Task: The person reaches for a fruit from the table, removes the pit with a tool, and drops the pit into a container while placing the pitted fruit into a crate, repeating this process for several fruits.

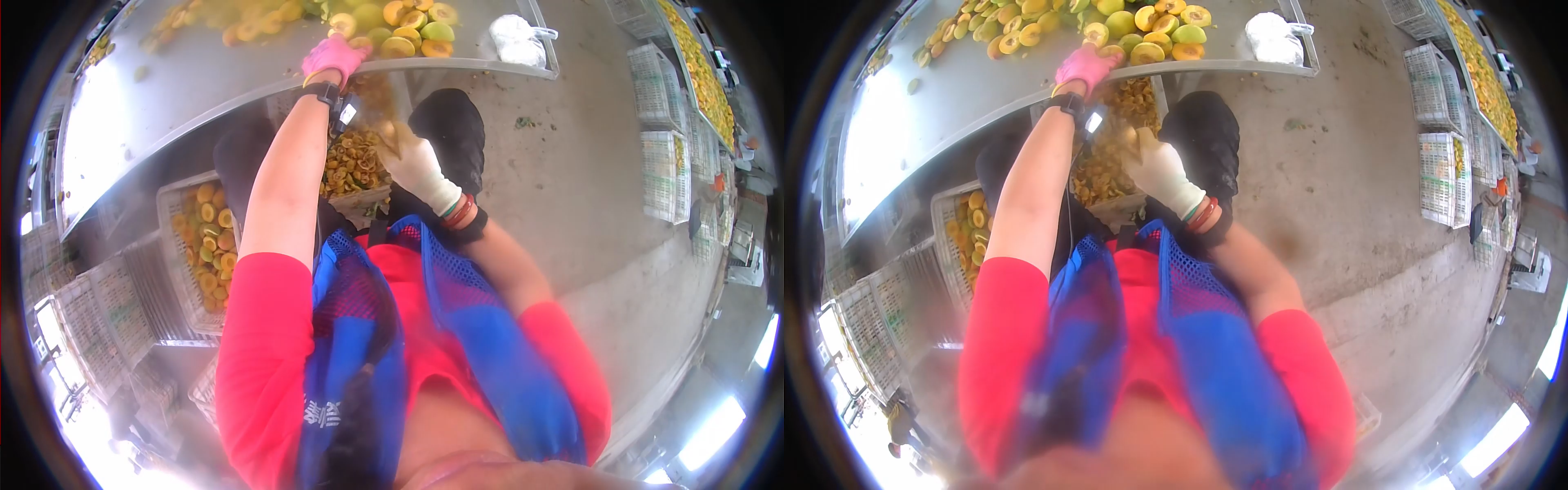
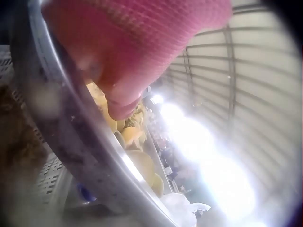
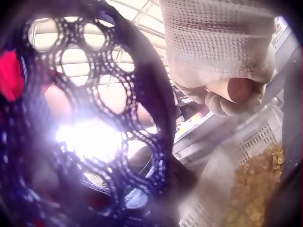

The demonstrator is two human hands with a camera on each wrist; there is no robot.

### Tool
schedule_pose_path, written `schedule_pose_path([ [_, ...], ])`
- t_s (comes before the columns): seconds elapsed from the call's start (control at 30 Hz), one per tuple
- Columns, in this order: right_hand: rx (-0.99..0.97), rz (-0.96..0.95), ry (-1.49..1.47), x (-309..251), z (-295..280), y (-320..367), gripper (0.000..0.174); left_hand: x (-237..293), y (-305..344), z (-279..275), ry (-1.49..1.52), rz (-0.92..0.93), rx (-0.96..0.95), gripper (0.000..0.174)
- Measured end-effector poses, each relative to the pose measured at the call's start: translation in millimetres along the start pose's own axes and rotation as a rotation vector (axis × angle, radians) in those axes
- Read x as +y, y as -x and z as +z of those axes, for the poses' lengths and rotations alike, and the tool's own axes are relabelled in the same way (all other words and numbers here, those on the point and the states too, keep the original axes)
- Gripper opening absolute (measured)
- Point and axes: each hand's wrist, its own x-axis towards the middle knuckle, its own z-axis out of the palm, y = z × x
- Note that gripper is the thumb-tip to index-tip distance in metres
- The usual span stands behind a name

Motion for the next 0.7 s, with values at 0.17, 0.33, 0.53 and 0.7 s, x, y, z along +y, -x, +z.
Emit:
schedule_pose_path([
  [0.17,-0.013,0.101,-0.042,-5,-10,-1,0.023,-16,10,13,0.409,0.230,0.156,0.061],
  [0.33,0.023,0.092,-0.144,-25,-25,-7,0.024,-16,68,-23,0.892,0.280,-0.026,0.054],
  [0.53,0.119,-0.318,-0.098,-43,-33,-20,0.020,-27,130,-18,1.407,0.426,-0.291,0.041],
  [0.7,0.089,-0.370,-0.005,-46,-25,-17,0.022,-5,168,-26,1.505,0.502,-0.219,0.045],
])
